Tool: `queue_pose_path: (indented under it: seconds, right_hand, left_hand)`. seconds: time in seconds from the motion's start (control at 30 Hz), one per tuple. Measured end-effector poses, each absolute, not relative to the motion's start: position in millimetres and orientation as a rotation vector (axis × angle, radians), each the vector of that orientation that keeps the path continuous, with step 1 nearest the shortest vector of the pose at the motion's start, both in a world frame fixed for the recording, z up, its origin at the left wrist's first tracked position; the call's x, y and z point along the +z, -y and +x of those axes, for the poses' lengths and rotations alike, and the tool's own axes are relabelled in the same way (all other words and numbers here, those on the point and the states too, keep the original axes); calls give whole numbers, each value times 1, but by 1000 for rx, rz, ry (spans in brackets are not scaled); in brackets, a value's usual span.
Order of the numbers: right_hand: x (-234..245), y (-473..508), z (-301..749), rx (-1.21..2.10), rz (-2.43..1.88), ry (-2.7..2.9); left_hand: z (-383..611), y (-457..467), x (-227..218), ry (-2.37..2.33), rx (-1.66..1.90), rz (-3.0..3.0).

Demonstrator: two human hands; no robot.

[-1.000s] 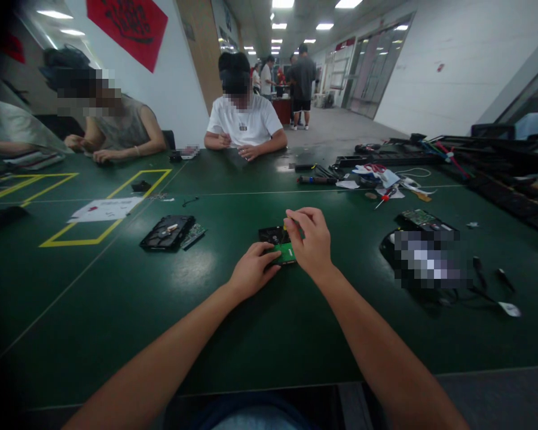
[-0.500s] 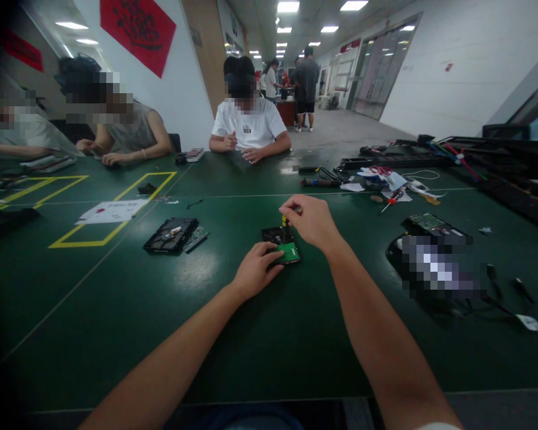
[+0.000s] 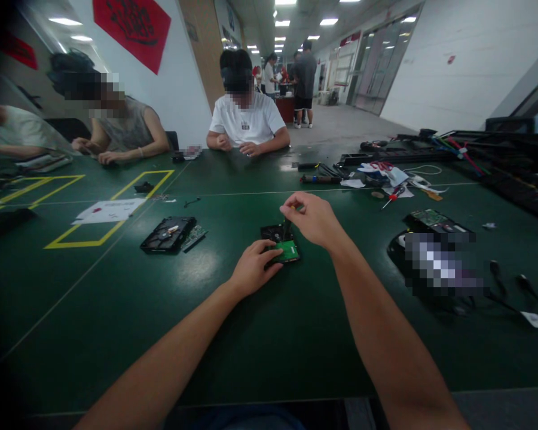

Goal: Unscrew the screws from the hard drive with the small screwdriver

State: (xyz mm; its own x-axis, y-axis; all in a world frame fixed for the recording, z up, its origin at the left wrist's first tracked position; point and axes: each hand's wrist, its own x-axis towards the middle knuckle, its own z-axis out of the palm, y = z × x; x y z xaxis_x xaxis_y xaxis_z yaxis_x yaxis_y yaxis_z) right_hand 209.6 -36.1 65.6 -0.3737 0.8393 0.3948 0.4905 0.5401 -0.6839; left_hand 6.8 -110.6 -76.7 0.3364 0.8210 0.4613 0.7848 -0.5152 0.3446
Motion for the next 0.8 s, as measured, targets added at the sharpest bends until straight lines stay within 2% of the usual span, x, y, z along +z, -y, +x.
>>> queue_pose_path:
  seconds: [0.43,0.8]
  right_hand:
    - [56,33,200,874,-1000,1949]
    - [63,39,202,614,-1222,1973]
  left_hand:
    - [8,114,-79,-1540,906,2524]
    - [9,112,-80,-1527,964,2509]
